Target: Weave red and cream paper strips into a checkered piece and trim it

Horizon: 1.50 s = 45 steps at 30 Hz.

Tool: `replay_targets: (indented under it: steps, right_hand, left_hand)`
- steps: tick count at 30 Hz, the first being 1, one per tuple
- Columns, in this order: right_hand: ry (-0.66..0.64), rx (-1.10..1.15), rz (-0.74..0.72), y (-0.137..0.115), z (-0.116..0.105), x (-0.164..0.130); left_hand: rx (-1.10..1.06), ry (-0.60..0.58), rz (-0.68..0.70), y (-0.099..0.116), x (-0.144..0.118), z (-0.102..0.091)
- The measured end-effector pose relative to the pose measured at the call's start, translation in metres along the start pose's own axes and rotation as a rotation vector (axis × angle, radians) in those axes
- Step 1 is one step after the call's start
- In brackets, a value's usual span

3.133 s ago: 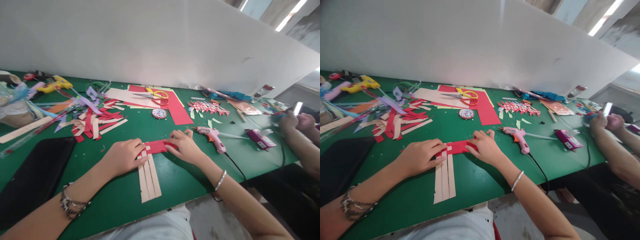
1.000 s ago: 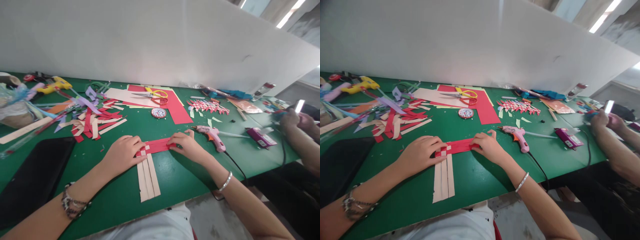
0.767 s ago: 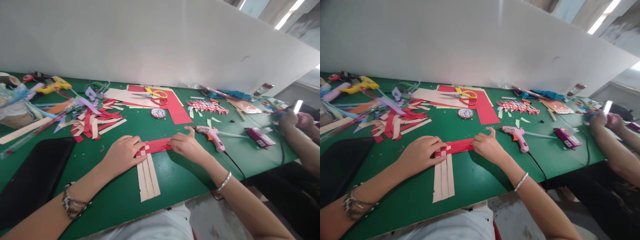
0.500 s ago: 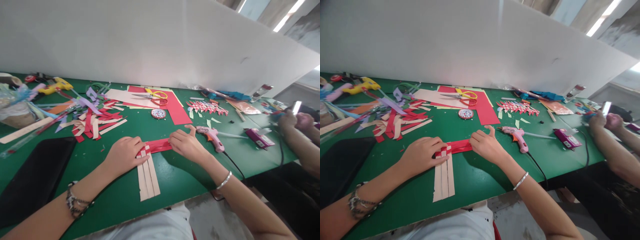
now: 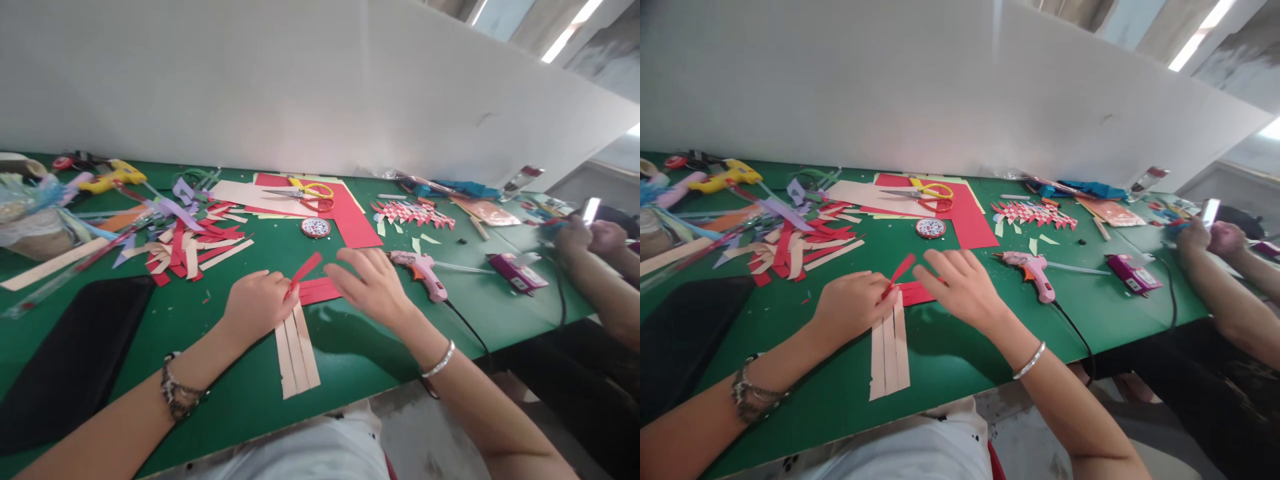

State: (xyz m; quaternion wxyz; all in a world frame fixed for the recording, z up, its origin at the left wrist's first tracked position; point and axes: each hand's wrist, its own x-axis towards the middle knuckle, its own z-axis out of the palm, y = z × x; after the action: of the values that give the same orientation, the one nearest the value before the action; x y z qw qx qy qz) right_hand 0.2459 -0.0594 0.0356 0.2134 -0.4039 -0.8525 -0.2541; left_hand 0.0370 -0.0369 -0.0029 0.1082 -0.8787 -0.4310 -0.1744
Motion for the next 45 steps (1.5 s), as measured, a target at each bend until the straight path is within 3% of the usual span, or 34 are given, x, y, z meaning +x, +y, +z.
replay_targets:
  steps: [3, 5, 8, 10, 13, 15, 19, 24, 28, 30, 34, 38, 45]
  right_hand:
    - [0.015, 0.040, 0.293, 0.013, -0.007, -0.017]
    - [-0.060, 0.058, 0.500, 0.024, -0.009, -0.038]
    - [-0.111, -0.162, 0.832, 0.039, -0.005, -0.079]
    - [-0.213, -0.306, 1.018, 0.045, 0.000, -0.105]
    - [-0.433, -0.286, 1.136, 0.055, 0.004, -0.130]
    - [-0.523, -0.236, 1.125, 0.064, 0.006, -0.134]
    - [-0.578, -0.151, 1.047, 0.088, 0.012, -0.132]
    - [-0.526, -0.024, 0.947, 0.099, 0.012, -0.133]
    - [-0.330, -0.060, 1.047, 0.074, -0.002, -0.123]
    - [-0.258, -0.015, 1.014, 0.055, -0.011, -0.111]
    - [-0.284, 0.147, 0.824, 0.020, -0.017, -0.085]
    - [-0.243, 0.099, 0.708, -0.007, -0.003, -0.072]
    - [-0.322, 0.043, 0.556, -0.023, 0.011, -0.062]
  left_hand:
    - [-0.014, -0.032, -0.101, -0.002, -0.003, -0.004]
    - [-0.035, -0.047, -0.131, -0.003, -0.004, -0.006]
    - [-0.110, -0.078, -0.156, -0.006, -0.007, -0.007]
    - [-0.166, -0.105, -0.163, -0.009, -0.008, -0.008]
    - [-0.241, -0.132, -0.166, -0.013, -0.010, -0.008]
    - [-0.277, -0.130, -0.162, -0.015, -0.011, -0.007]
    - [-0.332, -0.113, -0.152, -0.018, -0.014, -0.007]
    - [-0.407, -0.113, -0.163, -0.020, -0.018, -0.008]
    - [-0.458, -0.128, -0.190, -0.021, -0.020, -0.010]
    - [-0.465, -0.130, -0.205, -0.021, -0.020, -0.011]
    - [-0.483, -0.142, -0.241, -0.022, -0.018, -0.012]
    - [-0.521, -0.141, -0.267, -0.024, -0.018, -0.011]
    - [-0.554, -0.174, -0.289, -0.027, -0.019, -0.008]
